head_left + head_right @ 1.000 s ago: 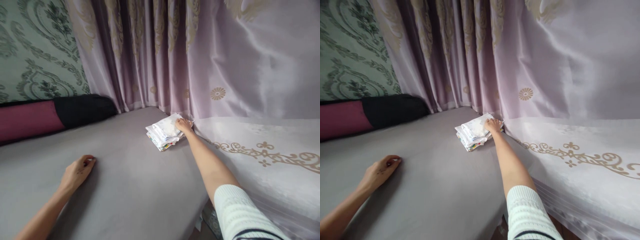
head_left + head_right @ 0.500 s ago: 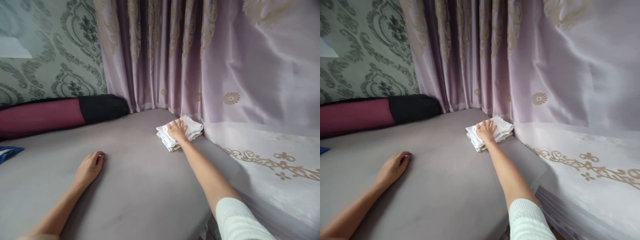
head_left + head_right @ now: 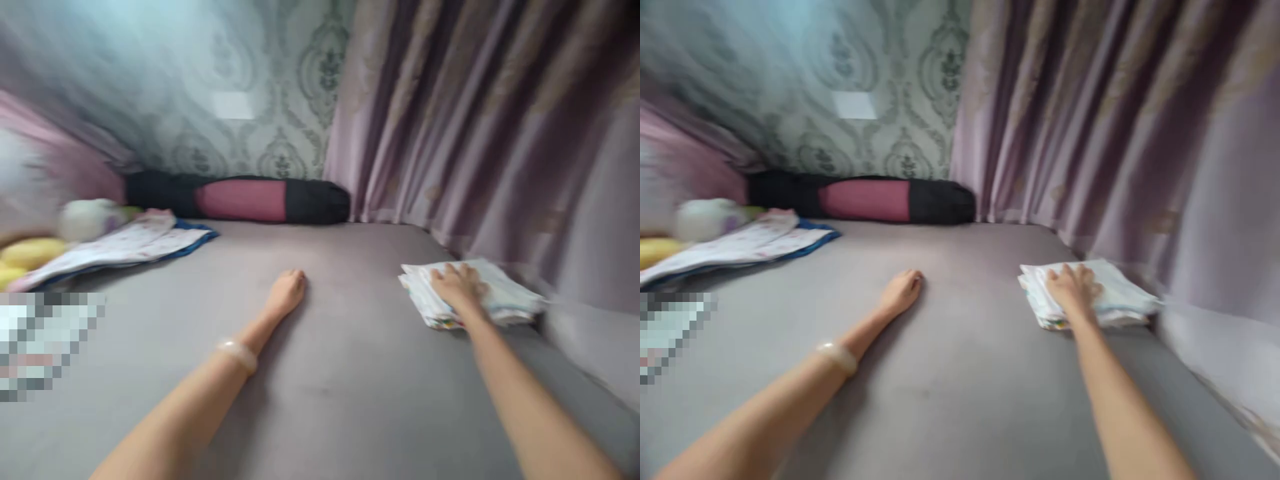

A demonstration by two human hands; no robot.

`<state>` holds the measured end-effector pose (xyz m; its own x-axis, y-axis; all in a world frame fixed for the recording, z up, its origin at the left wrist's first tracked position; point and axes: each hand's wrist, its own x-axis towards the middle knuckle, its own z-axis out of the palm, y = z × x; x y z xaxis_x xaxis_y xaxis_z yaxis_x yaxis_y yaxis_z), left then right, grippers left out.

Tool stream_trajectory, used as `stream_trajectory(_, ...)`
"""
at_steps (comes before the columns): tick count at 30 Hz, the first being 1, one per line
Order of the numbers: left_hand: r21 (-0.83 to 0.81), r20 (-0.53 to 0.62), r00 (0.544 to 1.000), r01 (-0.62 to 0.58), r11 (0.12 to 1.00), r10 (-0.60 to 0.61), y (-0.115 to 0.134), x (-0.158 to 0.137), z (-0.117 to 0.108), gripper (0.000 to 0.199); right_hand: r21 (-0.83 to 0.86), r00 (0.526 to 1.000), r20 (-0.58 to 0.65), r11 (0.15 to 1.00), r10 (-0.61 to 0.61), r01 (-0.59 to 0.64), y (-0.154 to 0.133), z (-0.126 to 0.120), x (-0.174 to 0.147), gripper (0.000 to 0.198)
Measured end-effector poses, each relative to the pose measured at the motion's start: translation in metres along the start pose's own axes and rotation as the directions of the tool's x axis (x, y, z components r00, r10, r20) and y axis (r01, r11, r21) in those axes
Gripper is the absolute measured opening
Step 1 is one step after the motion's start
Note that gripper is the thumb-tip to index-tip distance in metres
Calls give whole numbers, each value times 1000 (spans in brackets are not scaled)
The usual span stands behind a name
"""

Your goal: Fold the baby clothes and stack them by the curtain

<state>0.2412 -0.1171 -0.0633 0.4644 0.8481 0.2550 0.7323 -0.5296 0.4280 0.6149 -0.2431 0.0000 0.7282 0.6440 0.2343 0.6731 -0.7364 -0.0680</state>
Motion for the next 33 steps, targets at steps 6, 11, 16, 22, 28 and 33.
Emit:
stream_trajectory(6, -60, -24, 1000, 7, 998, -9, -3, 3, -3, 29, 30, 907, -252, 934, -337, 355, -49, 22, -17, 71)
stream_trajectory(11, -186, -35, 997, 65, 980, -73, -12, 7, -3, 29, 55, 804, -107, 804, -584, 592, -123, 47, -67, 67)
stream_trajectory(16, -345, -27, 984, 158, 925, -178, -20, 13, 0, 31, 110, 705, -45, 698, -707, 707, -185, 53, -117, 57)
stream_trajectory(22, -576, -87, 938, 229, 785, -337, -22, 15, 1, 30, 119, 688, 18, 685, -726, 719, -221, 56, -154, 57)
stream_trajectory(28, -727, -8, 908, 283, 625, -419, -36, 20, -23, 25, 104, 699, -62, 692, -712, 714, -222, 61, -164, 60)
stream_trajectory(33, -633, -167, 802, 358, 687, -573, -107, 15, -86, 27, 104, 716, -56, 709, -696, 698, -224, 62, -165, 61)
